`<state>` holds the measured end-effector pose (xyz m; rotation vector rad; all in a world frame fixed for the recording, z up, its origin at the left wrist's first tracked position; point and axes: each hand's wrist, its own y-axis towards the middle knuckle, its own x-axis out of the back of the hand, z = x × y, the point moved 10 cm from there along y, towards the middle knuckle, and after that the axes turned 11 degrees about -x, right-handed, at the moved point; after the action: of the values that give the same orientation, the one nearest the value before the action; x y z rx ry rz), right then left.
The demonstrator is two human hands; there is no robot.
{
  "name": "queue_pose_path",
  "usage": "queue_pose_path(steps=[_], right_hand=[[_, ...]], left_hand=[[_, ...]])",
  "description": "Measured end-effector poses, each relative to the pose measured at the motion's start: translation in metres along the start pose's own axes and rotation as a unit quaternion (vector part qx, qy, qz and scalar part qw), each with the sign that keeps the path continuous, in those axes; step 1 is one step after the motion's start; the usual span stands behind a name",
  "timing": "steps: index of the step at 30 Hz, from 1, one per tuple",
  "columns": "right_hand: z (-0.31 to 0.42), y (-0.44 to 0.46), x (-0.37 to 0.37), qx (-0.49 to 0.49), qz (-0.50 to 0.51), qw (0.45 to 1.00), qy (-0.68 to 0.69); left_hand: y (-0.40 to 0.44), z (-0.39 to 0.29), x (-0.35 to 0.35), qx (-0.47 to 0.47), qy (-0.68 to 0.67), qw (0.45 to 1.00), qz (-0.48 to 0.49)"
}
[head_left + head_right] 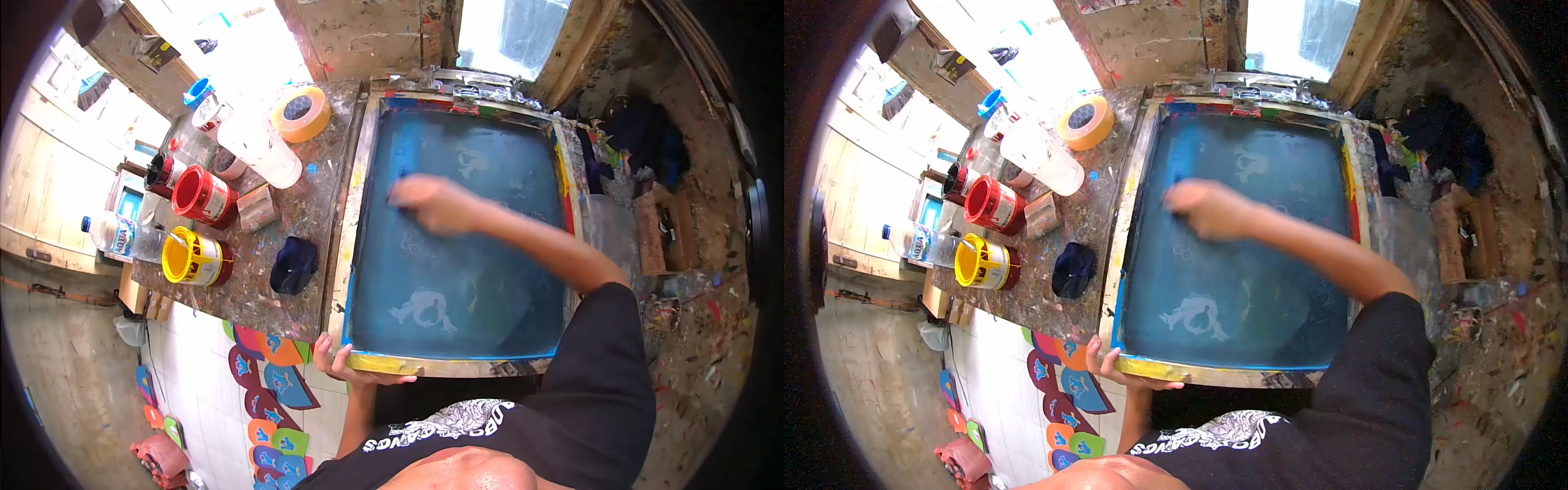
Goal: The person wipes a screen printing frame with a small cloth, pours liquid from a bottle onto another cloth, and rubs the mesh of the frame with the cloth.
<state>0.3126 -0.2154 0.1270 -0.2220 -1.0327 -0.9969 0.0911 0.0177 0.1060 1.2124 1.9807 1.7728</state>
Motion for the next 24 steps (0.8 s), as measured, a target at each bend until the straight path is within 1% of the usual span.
queue_pose_path(steps=[2,3,4,6,7,8,9,10,11,13,15,17,18,19,21,23,24], right_hand=[[0.086,-0.034,-0.028,0.07,0.076,0.992,0.075],[0.115,-0.048,-0.037,0.099,0.118,0.982,0.11],[0.113,-0.049,-0.038,0.097,0.116,0.982,0.112],[0.101,-0.056,-0.033,0.155,0.077,0.984,0.043],[0.07,-0.047,-0.018,0.095,0.031,0.994,-0.035],[0.028,-0.037,-0.007,-0.006,0.036,0.991,-0.128],[0.001,-0.038,0.012,-0.032,-0.031,0.981,-0.191],[-0.024,-0.047,0.011,-0.045,-0.069,0.974,-0.21],[-0.004,-0.054,0.011,-0.05,-0.071,0.975,-0.204],[0.035,-0.076,-0.007,-0.09,0.048,0.99,-0.096],[0.101,-0.115,-0.036,0.039,0.121,0.99,-0.059],[0.146,-0.14,-0.03,0.02,0.18,0.982,0.05],[0.145,-0.145,-0.022,0.033,0.171,0.984,0.045],[0.123,-0.147,-0.017,0.005,0.15,0.989,0.015],[0.067,-0.142,0.011,-0.108,0.07,0.988,-0.088],[0.028,-0.138,0.03,-0.215,-0.029,0.972,-0.09],[0.036,-0.132,0.019,-0.175,-0.02,0.974,-0.145]], left_hand=[[0.001,-0.001,0.0,-0.002,0.0,1.0,0.001],[0.001,0.0,-0.001,0.001,0.002,1.0,0.011],[0.0,0.0,-0.001,0.003,0.003,1.0,0.025],[-0.002,0.001,0.0,0.002,-0.002,1.0,0.025],[0.0,0.001,-0.001,0.0,-0.005,1.0,0.019],[0.004,-0.002,-0.001,-0.01,-0.003,1.0,0.02],[0.004,-0.002,-0.001,-0.012,0.002,0.999,0.034],[0.004,-0.001,-0.002,-0.012,-0.005,0.999,0.031],[0.005,-0.002,-0.002,-0.012,-0.013,0.999,0.027],[0.006,-0.003,-0.001,-0.014,-0.013,0.999,0.026],[0.005,-0.003,-0.003,-0.008,-0.009,1.0,0.029],[0.007,-0.004,-0.003,-0.01,-0.014,0.999,0.028],[0.007,-0.004,-0.002,-0.012,-0.016,0.999,0.029],[0.006,-0.002,-0.002,-0.009,-0.016,0.999,0.032],[0.005,-0.003,-0.002,-0.012,-0.014,0.999,0.029],[0.005,-0.004,-0.001,-0.013,-0.013,0.999,0.034],[0.005,-0.004,-0.001,-0.014,-0.012,0.999,0.036]])
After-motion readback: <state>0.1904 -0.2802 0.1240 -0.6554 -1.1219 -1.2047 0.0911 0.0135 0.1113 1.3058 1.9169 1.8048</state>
